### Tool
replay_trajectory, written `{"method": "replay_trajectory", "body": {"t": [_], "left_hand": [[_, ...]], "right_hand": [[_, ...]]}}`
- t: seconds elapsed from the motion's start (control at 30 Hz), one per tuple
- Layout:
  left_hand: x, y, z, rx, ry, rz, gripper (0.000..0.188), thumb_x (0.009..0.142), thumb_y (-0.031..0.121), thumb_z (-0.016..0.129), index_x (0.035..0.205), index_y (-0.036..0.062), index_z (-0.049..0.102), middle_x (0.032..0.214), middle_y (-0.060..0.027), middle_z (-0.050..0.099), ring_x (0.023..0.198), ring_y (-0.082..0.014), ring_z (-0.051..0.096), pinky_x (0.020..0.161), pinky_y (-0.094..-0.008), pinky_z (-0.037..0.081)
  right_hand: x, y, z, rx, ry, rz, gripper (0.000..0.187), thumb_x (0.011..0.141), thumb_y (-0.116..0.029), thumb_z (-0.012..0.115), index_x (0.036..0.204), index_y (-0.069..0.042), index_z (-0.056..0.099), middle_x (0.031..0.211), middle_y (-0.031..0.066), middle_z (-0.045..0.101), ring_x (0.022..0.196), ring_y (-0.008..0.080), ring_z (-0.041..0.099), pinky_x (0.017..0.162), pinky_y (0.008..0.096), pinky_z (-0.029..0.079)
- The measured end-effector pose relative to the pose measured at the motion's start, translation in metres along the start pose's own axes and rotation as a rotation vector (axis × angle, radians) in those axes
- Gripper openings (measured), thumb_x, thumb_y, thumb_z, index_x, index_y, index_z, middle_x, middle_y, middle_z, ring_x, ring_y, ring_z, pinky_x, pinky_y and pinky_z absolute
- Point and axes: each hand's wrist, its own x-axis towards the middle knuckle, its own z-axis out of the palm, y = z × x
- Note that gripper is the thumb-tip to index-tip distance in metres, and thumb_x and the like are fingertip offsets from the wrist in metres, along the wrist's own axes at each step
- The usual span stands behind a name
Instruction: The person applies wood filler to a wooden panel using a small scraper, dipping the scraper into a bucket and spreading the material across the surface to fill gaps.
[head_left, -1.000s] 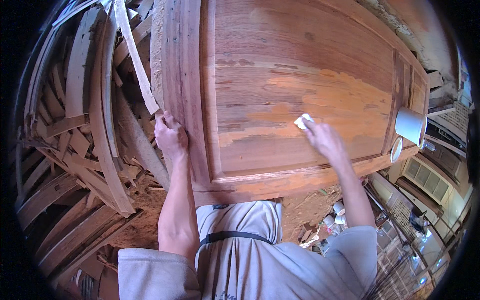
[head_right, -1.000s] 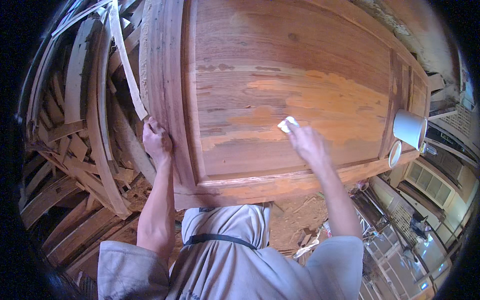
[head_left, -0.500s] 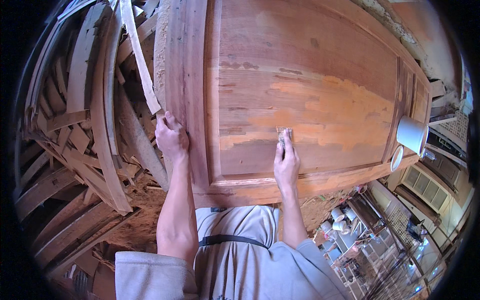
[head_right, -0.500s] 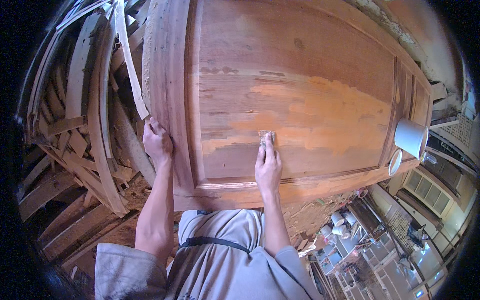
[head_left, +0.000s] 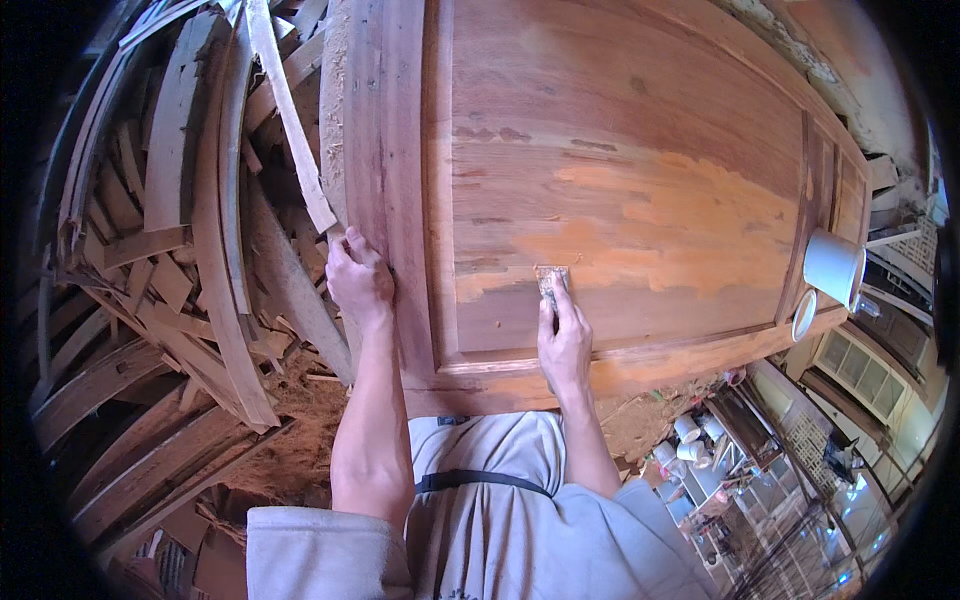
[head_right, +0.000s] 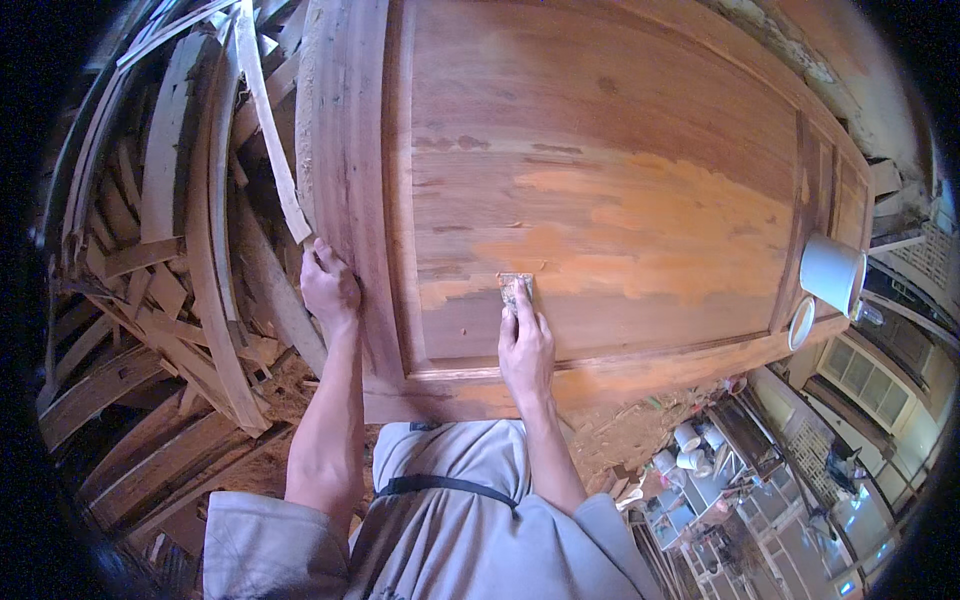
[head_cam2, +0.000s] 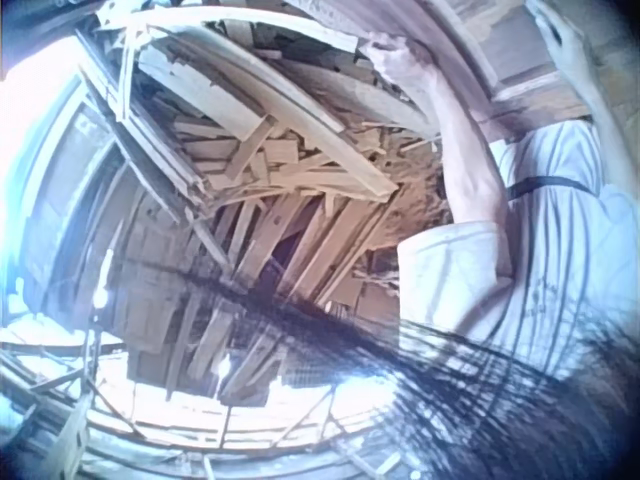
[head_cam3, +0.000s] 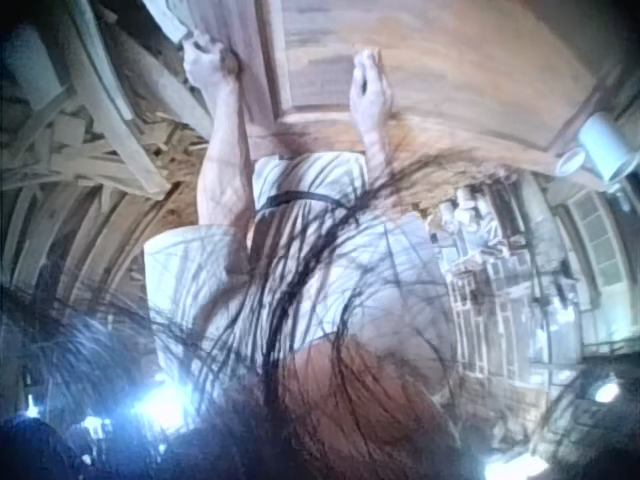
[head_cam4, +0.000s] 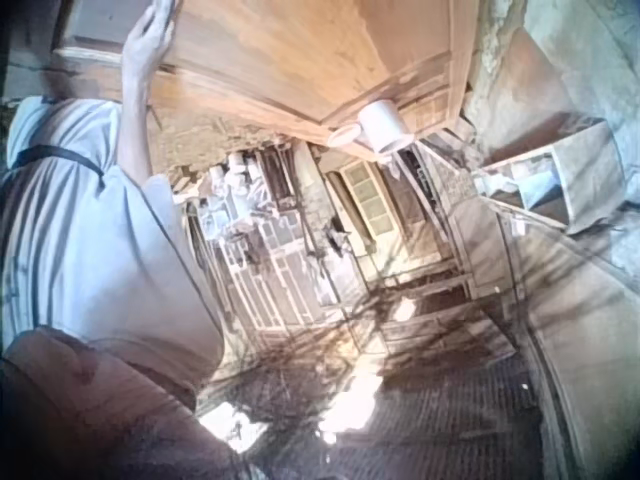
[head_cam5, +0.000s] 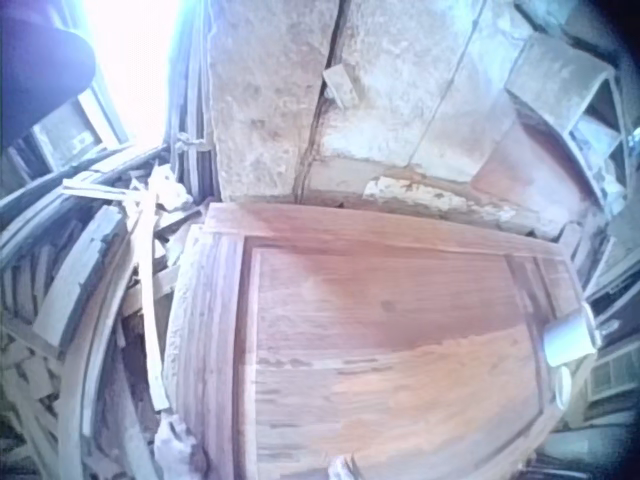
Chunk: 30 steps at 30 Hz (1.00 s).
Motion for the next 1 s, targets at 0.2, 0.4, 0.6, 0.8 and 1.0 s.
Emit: {"method": "replay_trajectory", "body": {"t": [0.2, 0.4, 0.6, 0.8, 1.0], "left_hand": [[0.004, -0.002, 0.001, -0.010, -0.001, -0.005, 0.051, 0.101, 0.046, 0.041, 0.096, 0.0016, 0.065, 0.093, -0.0246, 0.068, 0.089, -0.0448, 0.063, 0.079, -0.0536, 0.047], [0.002, -0.002, 0.003, -0.016, 0.007, -0.013, 0.050, 0.101, 0.046, 0.042, 0.095, 0.0021, 0.065, 0.094, -0.0241, 0.068, 0.089, -0.0444, 0.063, 0.079, -0.0533, 0.047], [0.000, -0.003, 0.001, -0.010, 0.016, -0.007, 0.052, 0.102, 0.047, 0.040, 0.096, 0.0020, 0.065, 0.094, -0.0237, 0.068, 0.089, -0.0444, 0.063, 0.080, -0.0540, 0.047], [0.001, -0.003, 0.002, -0.015, 0.033, 0.022, 0.050, 0.102, 0.046, 0.041, 0.097, 0.0022, 0.065, 0.094, -0.0243, 0.068, 0.090, -0.0452, 0.063, 0.079, -0.0542, 0.047], [0.002, -0.002, -0.001, -0.016, 0.005, 0.008, 0.049, 0.101, 0.044, 0.042, 0.096, 0.0022, 0.065, 0.093, -0.0250, 0.068, 0.090, -0.0454, 0.063, 0.079, -0.0536, 0.047]], "right_hand": [[0.007, -0.014, 0.029, 0.031, 0.119, 0.019, 0.046, 0.099, -0.012, 0.053, 0.145, -0.008, 0.047, 0.128, 0.0233, 0.061, 0.102, 0.0424, 0.064, 0.088, 0.0479, 0.053], [0.008, -0.024, 0.032, 0.071, 0.111, 0.001, 0.044, 0.099, -0.013, 0.055, 0.143, -0.006, 0.050, 0.110, 0.0270, 0.066, 0.095, 0.0422, 0.066, 0.081, 0.0485, 0.053], [0.002, -0.034, 0.002, -0.019, -0.160, 0.062, 0.042, 0.098, -0.019, 0.058, 0.139, -0.013, 0.056, 0.083, 0.0231, 0.061, 0.074, 0.0406, 0.064, 0.066, 0.0494, 0.052], [0.053, -0.014, -0.028, -0.474, -0.395, -0.225, 0.040, 0.097, -0.030, 0.059, 0.137, -0.027, 0.057, 0.087, 0.0175, 0.063, 0.073, 0.0407, 0.067, 0.064, 0.0518, 0.056], [0.073, 0.045, -0.091, -0.617, -0.424, -0.288, 0.039, 0.096, -0.029, 0.059, 0.135, -0.025, 0.058, 0.092, 0.0197, 0.067, 0.077, 0.0409, 0.068, 0.066, 0.0528, 0.056]]}}
